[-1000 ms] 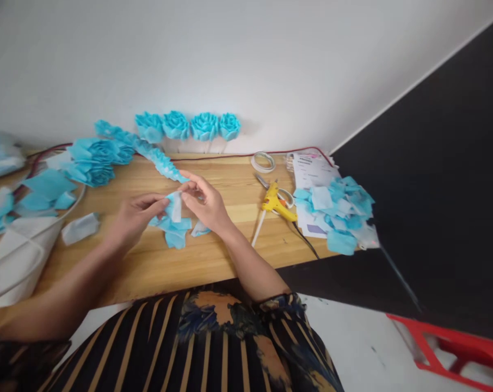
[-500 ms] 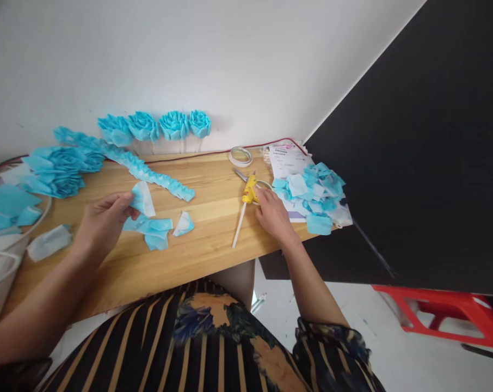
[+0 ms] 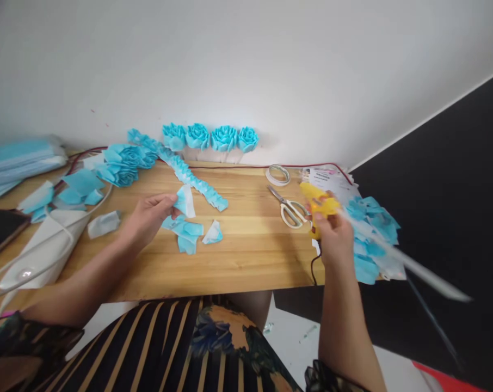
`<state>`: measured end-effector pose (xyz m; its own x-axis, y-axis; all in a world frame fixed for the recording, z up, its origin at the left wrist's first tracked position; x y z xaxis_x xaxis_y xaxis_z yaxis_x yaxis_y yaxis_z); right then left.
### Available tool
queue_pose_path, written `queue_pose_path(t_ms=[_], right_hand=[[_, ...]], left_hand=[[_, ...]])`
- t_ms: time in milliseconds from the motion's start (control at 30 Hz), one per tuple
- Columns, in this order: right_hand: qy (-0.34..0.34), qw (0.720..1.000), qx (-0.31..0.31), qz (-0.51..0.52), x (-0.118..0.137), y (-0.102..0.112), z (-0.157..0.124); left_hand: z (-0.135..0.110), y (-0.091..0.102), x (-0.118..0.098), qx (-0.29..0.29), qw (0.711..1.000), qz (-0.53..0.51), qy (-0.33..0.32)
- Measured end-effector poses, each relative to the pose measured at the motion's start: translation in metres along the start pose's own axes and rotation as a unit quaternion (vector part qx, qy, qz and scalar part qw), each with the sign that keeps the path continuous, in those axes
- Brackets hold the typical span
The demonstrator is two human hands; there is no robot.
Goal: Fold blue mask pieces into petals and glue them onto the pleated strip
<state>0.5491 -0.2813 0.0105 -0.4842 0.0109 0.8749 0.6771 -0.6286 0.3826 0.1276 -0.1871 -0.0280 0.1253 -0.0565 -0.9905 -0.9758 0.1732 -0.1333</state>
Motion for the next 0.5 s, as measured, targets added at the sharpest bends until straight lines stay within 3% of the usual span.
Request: queue_pose_path(t_ms=[100, 233, 333, 500], right_hand=[[-0.012, 0.997, 0.031, 0.069, 0.027, -0.028, -0.015], [-0.101, 0.969, 0.188, 0.121, 0.043, -0.093, -0.052], [-0.081, 0.951, 0.257, 0.151, 0.062, -0.124, -0.065], [-0.011, 0.931, 0.326, 0.165, 0.079, -0.156, -0.063]], left_hand=[[0.000, -0.001, -0.001, 0.006, 1.000, -0.008, -0.002], [0.000, 0.000, -0.004, -0.003, 1.000, -0.004, -0.004], [0.001, 0.002, -0.010, -0.019, 0.999, 0.001, -0.034], [0.003, 0.004, -0.011, -0.019, 0.999, -0.003, -0.039]])
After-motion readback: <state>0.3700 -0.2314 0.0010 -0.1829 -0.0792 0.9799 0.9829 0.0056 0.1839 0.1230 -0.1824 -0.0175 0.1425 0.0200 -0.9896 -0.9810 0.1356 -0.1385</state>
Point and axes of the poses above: each hand's wrist, its own z-axis towards the middle knuckle, its own y-axis out of the back of the hand, x = y × z, the point moved 7 cm from there along z, towards the middle knuckle, and after that the axes turned 8 degrees about -z, right-handed, at the moved point
